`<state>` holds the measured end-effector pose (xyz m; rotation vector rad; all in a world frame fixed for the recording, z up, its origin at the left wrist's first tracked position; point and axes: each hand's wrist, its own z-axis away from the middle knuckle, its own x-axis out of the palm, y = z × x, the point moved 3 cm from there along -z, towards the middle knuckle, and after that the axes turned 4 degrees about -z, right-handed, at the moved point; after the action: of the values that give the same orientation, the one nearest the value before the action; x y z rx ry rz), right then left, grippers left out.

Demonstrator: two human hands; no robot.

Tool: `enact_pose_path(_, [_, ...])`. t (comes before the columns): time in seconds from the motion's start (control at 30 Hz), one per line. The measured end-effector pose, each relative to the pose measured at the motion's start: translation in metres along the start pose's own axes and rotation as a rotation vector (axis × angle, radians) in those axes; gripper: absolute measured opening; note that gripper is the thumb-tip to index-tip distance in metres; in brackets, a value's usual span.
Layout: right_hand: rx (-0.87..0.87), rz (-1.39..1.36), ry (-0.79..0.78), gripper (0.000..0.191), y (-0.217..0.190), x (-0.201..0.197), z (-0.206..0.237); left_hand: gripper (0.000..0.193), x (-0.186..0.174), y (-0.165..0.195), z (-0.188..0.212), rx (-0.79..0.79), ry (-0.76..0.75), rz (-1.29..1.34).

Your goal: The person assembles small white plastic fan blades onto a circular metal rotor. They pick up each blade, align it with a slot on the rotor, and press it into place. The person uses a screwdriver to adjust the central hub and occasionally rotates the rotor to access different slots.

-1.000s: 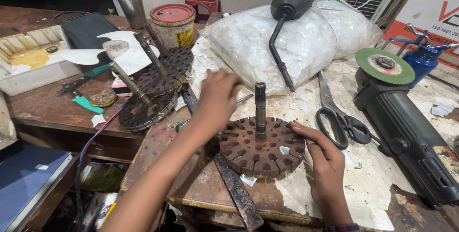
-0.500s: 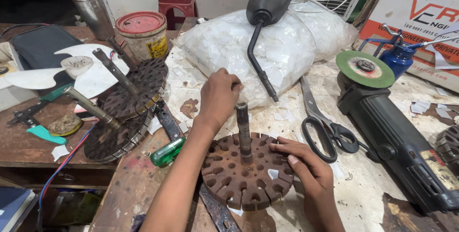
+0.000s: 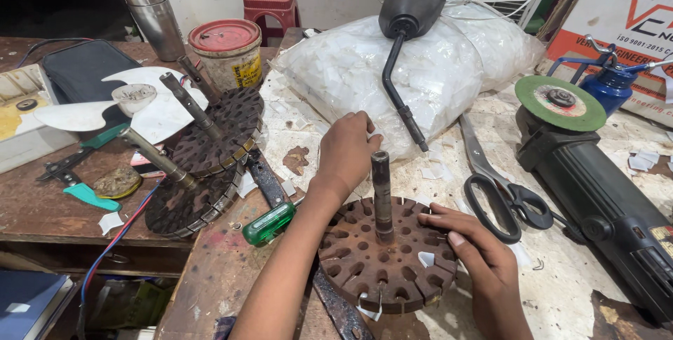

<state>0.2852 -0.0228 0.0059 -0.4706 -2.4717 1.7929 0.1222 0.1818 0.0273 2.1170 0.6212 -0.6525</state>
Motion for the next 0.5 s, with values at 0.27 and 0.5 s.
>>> enact_pose_path(0.27, [0.03, -0.022, 0.015, 0.034, 0.0005, -0.0007, -0.0001, 0.016, -0.0027, -0.0011, -0.0059, -0.1, -0.092, 0.114])
enact_pose_path(0.5, [0.064, -0.056, 0.025, 0.034, -0.0005, 0.0006, 0.0002, 0.015, -0.0015, -0.0034, -0.0075, -0.195, -0.092, 0.302])
